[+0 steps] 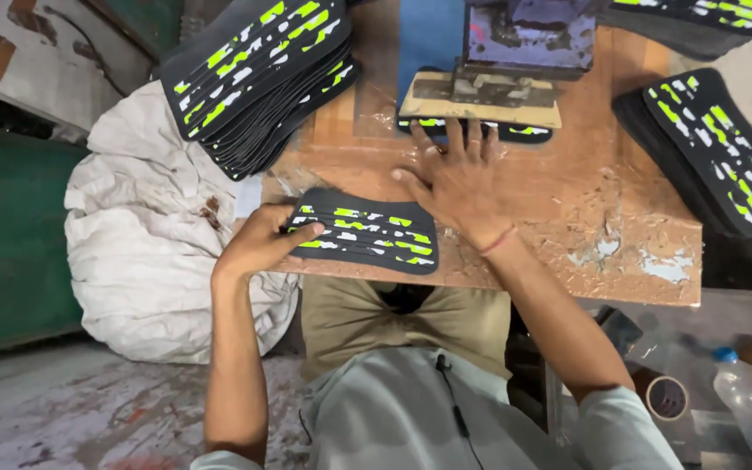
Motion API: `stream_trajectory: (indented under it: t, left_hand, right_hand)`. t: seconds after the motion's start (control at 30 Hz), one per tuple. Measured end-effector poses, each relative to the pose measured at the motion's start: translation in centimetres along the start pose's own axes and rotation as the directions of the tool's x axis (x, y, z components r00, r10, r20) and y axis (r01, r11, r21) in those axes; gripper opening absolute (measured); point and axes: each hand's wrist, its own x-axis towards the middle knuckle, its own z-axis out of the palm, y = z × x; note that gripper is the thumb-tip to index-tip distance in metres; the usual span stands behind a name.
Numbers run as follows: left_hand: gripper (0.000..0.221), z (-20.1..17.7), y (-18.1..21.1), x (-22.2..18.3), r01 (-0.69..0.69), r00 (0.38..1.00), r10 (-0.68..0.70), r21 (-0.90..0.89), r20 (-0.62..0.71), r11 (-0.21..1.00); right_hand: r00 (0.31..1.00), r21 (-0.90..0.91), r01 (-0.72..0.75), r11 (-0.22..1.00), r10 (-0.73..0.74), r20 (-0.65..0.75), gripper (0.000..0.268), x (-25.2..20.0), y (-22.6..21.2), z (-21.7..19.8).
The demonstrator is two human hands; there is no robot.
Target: Operating a manual printing press to apply patterns onto fabric pieces for footwear.
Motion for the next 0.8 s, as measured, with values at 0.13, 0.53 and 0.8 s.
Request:
stream_trajectory:
  t: [0.13, 0.53, 0.8]
  left_hand:
    - [0.027, 0.0, 0.1, 0.3, -0.220, 0.976, 0.218, 0.076, 0.029, 0.973]
    - [0.028, 1.2, 0.9, -1.0, -0.141, 0.984, 0.148, 0.071, -0.100, 0.987]
    - [0.022, 2.0, 0.3, -2.0, -0.182, 0.934, 0.194, 0.066, -0.300, 0.981]
  right_hand:
    - [0.999, -0.005, -0.017, 1.000, 0.017, -0.043, 0.068, -0.1, 0.1, -0.9]
    - [0.999, 0.233, -0.026, 0.972, 0.031, -0.017, 0.057, -10.0, 0.1, -3.9]
    - [0.996, 0.303, -0.082, 0.949, 0.090, -0.013, 0.055, -9.8, 0.6, -6.5]
